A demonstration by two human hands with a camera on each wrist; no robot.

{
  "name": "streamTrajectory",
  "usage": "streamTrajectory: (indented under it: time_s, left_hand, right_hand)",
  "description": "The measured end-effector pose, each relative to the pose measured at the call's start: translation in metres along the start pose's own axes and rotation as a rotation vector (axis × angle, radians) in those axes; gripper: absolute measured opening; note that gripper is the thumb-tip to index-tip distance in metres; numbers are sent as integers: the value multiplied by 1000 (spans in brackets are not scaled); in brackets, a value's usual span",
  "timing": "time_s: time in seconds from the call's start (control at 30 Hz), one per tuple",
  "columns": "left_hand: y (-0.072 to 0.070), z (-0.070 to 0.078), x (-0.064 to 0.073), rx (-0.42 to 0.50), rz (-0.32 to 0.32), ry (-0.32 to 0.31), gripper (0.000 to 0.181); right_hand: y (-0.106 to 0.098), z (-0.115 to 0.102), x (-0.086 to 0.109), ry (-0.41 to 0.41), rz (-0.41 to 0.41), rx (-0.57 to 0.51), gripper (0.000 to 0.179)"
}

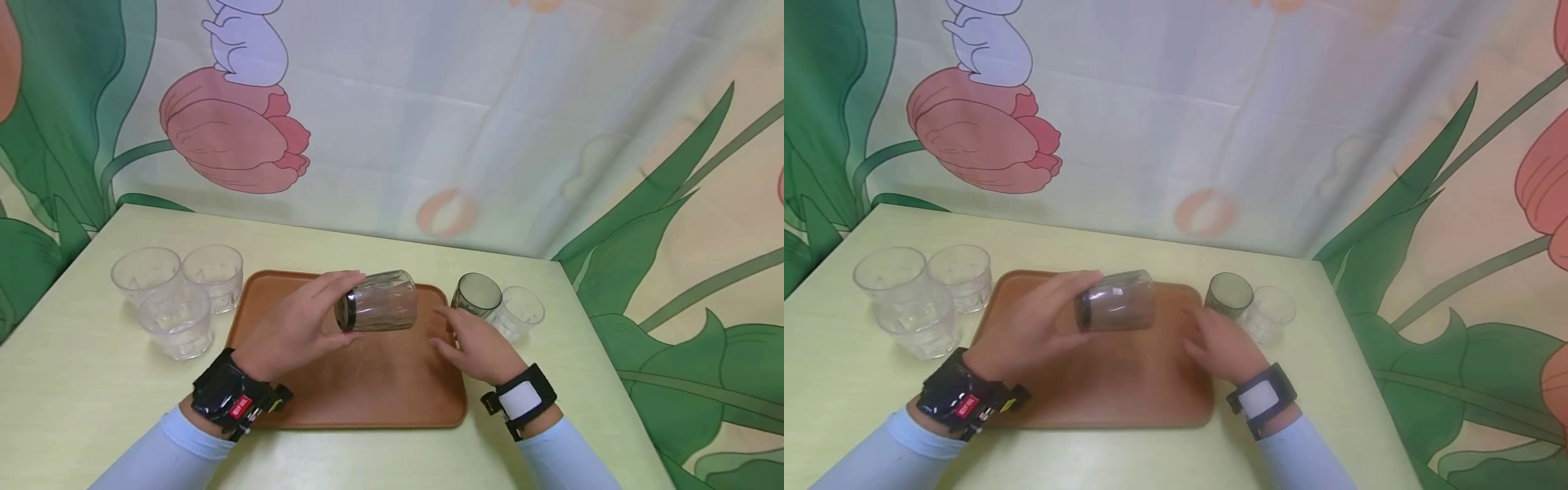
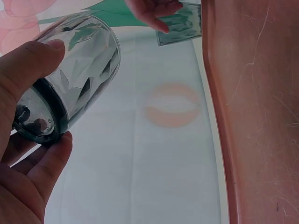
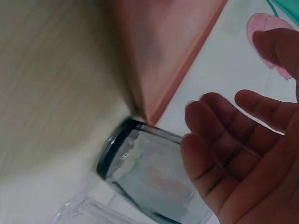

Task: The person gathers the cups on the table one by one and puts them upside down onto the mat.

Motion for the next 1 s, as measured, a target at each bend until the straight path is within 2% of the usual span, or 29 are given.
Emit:
streamTrajectory:
  time_s: [0.27,0.47,0.57,0.77,0.87,1.0]
  left_hand:
    - [-1,0,0,10,4,-9,87]
    - [-2,1,-1,17,4,-19,85]
    - [-3,0,-1,14,4,-18,85]
    - [-4,-2,-1,10,13,-3,85]
    - [-4,-1,-1,8,10,-8,86]
    - [-5,-2,-1,10,6,-7,86]
  right_hand:
    - [11,10,1,41,-17,116,45]
    - [23,19,3,-8,-6,203,37]
    - [28,23,3,-22,-23,215,35]
    - [33,26,2,9,-68,197,33]
    - [36,28,2,-30,-104,252,38]
    - [38,26,4,-125,-144,320,42]
Point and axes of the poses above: each hand's wrist, its own x-axis away from the middle knuckle, its own y-axis out of the palm, z = x × y, the point moved 1 cm from there along -x, towards the middle knuckle, and after that the axes turned 4 degrees about z, right-handed, at the moved point
